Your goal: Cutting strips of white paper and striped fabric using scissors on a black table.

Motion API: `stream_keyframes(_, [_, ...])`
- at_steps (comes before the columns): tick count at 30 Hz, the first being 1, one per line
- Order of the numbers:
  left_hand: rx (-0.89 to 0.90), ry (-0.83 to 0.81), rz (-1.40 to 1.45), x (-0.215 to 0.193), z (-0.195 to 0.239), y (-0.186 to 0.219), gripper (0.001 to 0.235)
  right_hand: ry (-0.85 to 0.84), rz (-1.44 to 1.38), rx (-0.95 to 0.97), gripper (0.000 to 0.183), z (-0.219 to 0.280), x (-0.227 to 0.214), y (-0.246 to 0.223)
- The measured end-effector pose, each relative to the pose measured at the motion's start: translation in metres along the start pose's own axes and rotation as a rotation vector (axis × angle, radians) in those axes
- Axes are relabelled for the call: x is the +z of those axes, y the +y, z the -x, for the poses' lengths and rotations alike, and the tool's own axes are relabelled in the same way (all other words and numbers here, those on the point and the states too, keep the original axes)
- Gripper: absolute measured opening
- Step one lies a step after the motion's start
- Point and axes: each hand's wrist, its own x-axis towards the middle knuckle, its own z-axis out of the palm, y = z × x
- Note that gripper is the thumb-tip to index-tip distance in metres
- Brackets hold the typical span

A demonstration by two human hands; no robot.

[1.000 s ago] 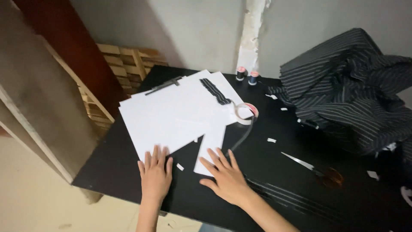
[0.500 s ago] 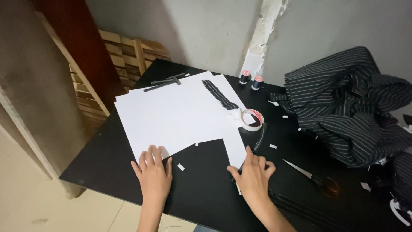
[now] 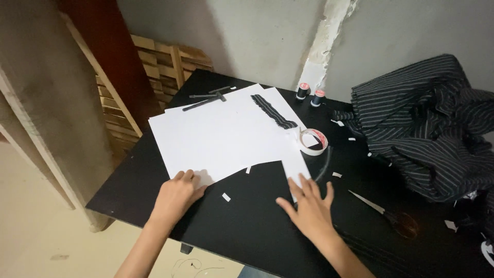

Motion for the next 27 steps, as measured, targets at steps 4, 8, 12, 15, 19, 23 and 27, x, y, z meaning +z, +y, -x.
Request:
stream_keyframes(4, [0.051, 0.107, -0.078, 0.012, -0.003, 0.006, 0.028, 0.31, 0.169, 0.077, 0.072, -0.017, 0.043, 0.033])
stream_keyframes(8, [0.133, 0.008, -0.109, 0.005, -0.005, -0.002, 0.018, 0.307, 0.131, 0.08, 0.067, -0.014, 0.04, 0.04])
stream_keyframes(12, [0.293, -0.09, -0.159, -0.005, -0.006, -0.014, 0.012, 0.162, 0.035, 0.14, 0.074, -0.015, 0.035, 0.036])
stream_keyframes(15, [0.285, -0.152, -0.144, -0.008, -0.006, -0.017, 0.034, 0.346, 0.115, 0.1, 0.073, -0.017, 0.055, 0.041])
stream_keyframes(19, [0.197, -0.197, -0.038, -0.037, -0.016, -0.018, 0.031, 0.283, 0.067, 0.139, 0.073, -0.017, 0.051, 0.038])
stream_keyframes(23, [0.195, 0.021, 0.028, -0.089, -0.028, -0.009, 0.009, 0.164, -0.008, 0.21, 0.071, -0.015, 0.033, 0.029])
stream_keyframes(27, [0.208, 0.425, 0.179, -0.147, -0.034, 0.002, 0.015, 0.134, -0.095, 0.245, 0.07, -0.015, 0.035, 0.029])
